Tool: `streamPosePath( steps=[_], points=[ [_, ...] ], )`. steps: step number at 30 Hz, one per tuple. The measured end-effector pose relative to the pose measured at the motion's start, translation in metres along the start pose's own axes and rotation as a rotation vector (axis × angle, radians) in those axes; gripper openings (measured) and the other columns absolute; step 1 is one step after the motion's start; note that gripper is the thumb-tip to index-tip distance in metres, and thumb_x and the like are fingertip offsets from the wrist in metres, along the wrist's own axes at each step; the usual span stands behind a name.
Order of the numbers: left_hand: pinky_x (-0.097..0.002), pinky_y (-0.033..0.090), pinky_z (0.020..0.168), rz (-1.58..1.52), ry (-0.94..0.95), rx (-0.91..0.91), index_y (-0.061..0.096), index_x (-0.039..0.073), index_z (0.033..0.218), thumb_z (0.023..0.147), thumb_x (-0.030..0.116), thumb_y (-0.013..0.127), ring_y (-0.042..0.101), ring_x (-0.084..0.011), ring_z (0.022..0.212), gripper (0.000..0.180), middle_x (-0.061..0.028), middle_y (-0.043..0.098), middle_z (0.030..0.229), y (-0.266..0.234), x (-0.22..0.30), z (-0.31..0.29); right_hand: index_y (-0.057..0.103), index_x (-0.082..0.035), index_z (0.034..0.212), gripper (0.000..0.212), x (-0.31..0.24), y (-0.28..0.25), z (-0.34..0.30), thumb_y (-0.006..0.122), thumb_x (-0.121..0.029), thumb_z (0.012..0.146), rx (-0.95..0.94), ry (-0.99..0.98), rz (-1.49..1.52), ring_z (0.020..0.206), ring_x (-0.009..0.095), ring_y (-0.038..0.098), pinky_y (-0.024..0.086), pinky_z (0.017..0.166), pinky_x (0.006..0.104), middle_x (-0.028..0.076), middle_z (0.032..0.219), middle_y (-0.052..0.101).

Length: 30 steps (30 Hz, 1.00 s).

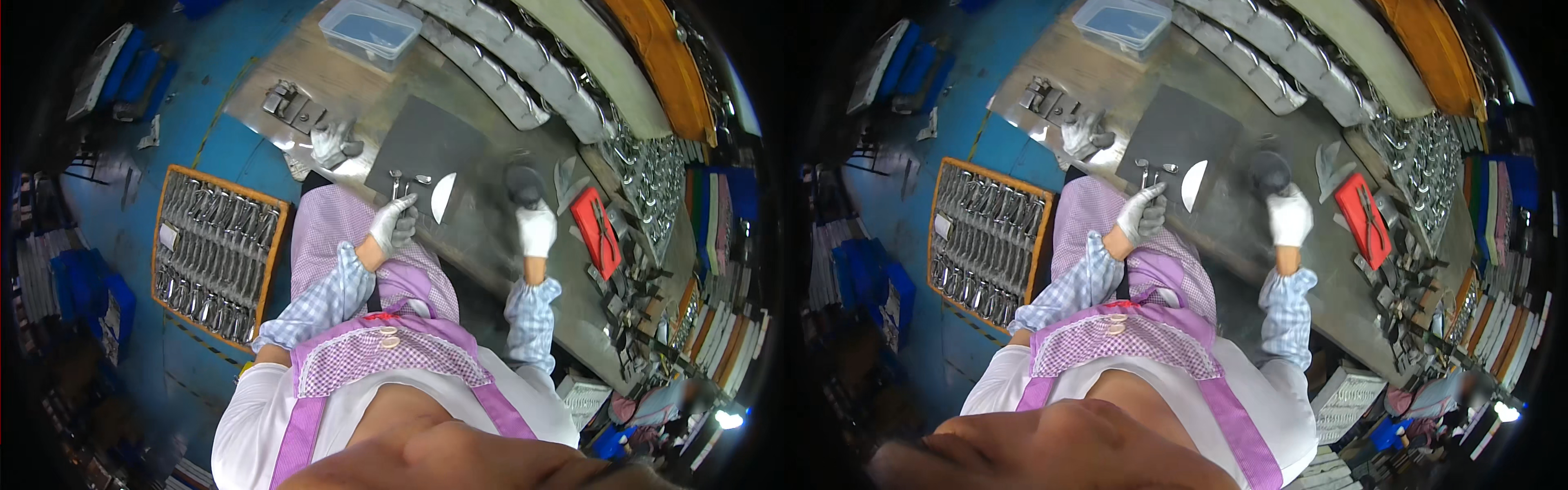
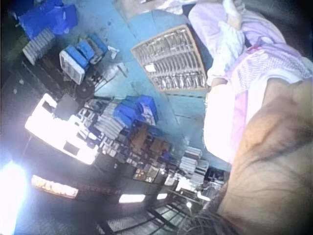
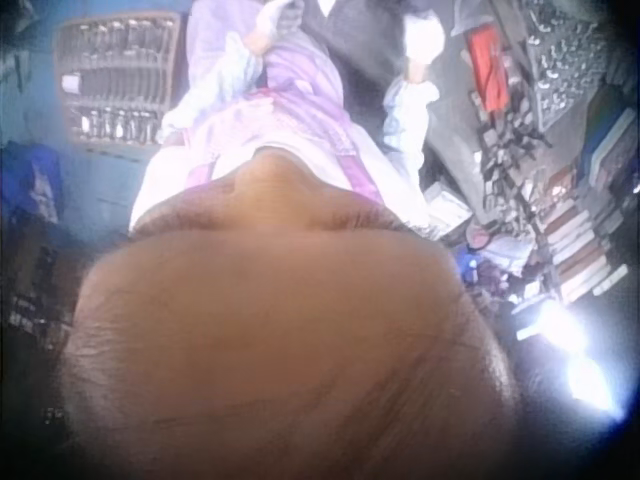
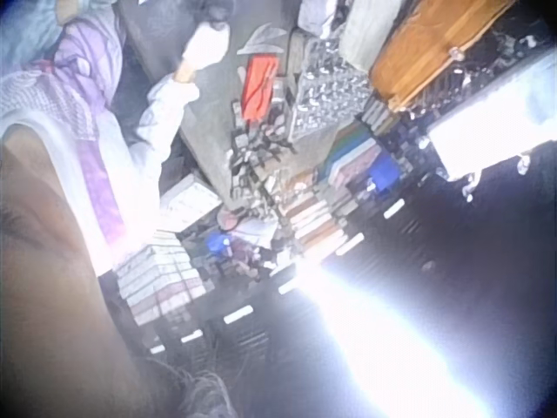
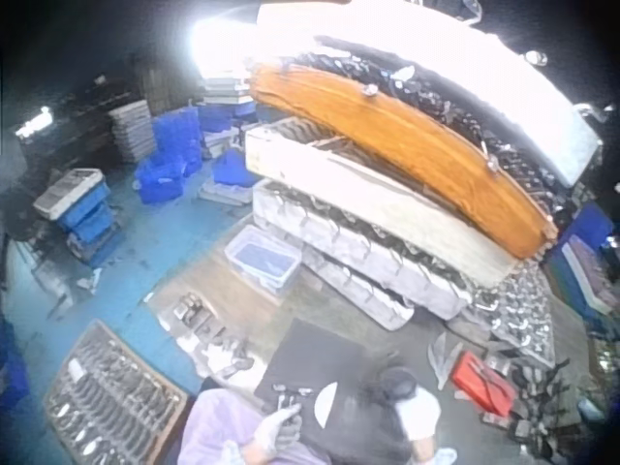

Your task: The person fits curved metal handles onto a metal plate by hammering them into place with a rubber mallet on a fabrication table.

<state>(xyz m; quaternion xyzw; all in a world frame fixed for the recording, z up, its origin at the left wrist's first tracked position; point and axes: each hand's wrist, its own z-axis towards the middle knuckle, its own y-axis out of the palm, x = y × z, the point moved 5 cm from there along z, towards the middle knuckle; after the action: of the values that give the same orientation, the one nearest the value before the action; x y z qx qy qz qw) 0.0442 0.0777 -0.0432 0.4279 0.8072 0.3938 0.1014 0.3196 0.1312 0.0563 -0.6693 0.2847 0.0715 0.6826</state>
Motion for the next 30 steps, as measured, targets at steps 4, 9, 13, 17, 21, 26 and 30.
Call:
streamPosePath(
  steps=[4, 9, 13, 17, 21, 26, 30],
  points=[
    [-0.0233, 0.037, 0.052, 0.673, 0.447, 0.192, 0.063, 0.004, 0.09, 0.093, 0.032, 0.067, 0.047, -0.0075, 0.056, 0.028, 0.0029, 0.051, 0.063, 0.009, 0.011, -0.033, 0.074, -0.021, 0.096, 0.017, -0.043, -0.033, -0.029, 0.075, -0.024, 0.079, 0.614, -0.372, -0.215, 0.077, 0.026, 0.067, 0.053, 0.073, 0.0405, 0.006, 0.087, 0.07],
    [-0.0242, 0.044, 0.074, 0.999, 0.48, 0.085, 0.059, 0.002, 0.106, 0.086, 0.014, 0.075, 0.054, -0.0111, 0.082, 0.028, -0.0023, 0.06, 0.091, 0.021, 0.022, -0.05, 0.056, -0.009, 0.125, 0.068, -0.098, 0.075, -0.055, 0.077, -0.047, 0.073, 0.047, -0.387, -0.389, 0.097, 0.029, 0.06, 0.046, 0.083, 0.0408, 0.01, 0.106, 0.063],
    [-0.0267, 0.046, 0.069, 1.046, 0.588, 0.25, 0.061, 0.001, 0.111, 0.091, 0.01, 0.066, 0.055, -0.011, 0.078, 0.023, -0.0028, 0.062, 0.087, 0.005, 0.028, -0.059, 0.057, -0.01, 0.129, 0.056, -0.072, 0.085, -0.036, 0.073, -0.032, 0.08, -0.007, 0.012, 0.063, 0.095, 0.04, 0.067, 0.052, 0.084, 0.0464, 0.022, 0.104, 0.069],
    [-0.0283, 0.047, 0.062, 0.765, 0.76, 0.273, 0.065, 0.0, 0.114, 0.092, 0.005, 0.057, 0.057, -0.0118, 0.067, 0.025, -0.0063, 0.066, 0.078, -0.006, 0.021, -0.067, 0.06, -0.011, 0.13, 0.051, -0.093, 0.081, -0.062, 0.072, -0.028, 0.083, -0.28, -0.193, 0.141, 0.084, 0.033, 0.07, 0.054, 0.077, 0.0385, 0.02, 0.094, 0.071],
    [-0.0272, 0.046, 0.059, 0.779, 0.914, 0.378, 0.068, -0.001, 0.106, 0.091, 0.004, 0.054, 0.056, -0.0096, 0.067, 0.021, -0.0041, 0.065, 0.075, -0.002, 0.02, -0.077, 0.054, -0.008, 0.139, 0.055, -0.129, 0.07, -0.112, 0.063, -0.007, 0.085, -0.508, -0.047, 0.935, 0.07, 0.003, 0.055, 0.049, 0.066, 0.0227, 0.002, 0.076, 0.065],
    [-0.0248, 0.027, 0.046, 0.612, 0.886, 0.417, 0.069, 0.002, 0.081, 0.096, 0.024, 0.058, 0.037, -0.0032, 0.05, 0.028, 0.0054, 0.047, 0.057, -0.005, 0.02, -0.082, 0.057, -0.01, 0.134, 0.053, -0.159, 0.06, -0.12, 0.063, -0.008, 0.082, -0.494, -0.131, 0.595, 0.053, 0.019, 0.061, 0.051, 0.057, 0.0325, 0.01, 0.062, 0.058],
    [-0.0242, 0.024, 0.044, 0.609, 0.929, 0.389, 0.069, 0.002, 0.081, 0.095, 0.024, 0.06, 0.036, -0.0028, 0.048, 0.028, 0.0059, 0.047, 0.057, -0.01, 0.019, -0.085, 0.06, -0.01, 0.132, 0.052, -0.165, 0.065, -0.121, 0.063, -0.008, 0.08, -0.535, -0.165, 0.633, 0.05, 0.016, 0.059, 0.051, 0.055, 0.0323, 0.009, 0.058, 0.056]
  ],
)
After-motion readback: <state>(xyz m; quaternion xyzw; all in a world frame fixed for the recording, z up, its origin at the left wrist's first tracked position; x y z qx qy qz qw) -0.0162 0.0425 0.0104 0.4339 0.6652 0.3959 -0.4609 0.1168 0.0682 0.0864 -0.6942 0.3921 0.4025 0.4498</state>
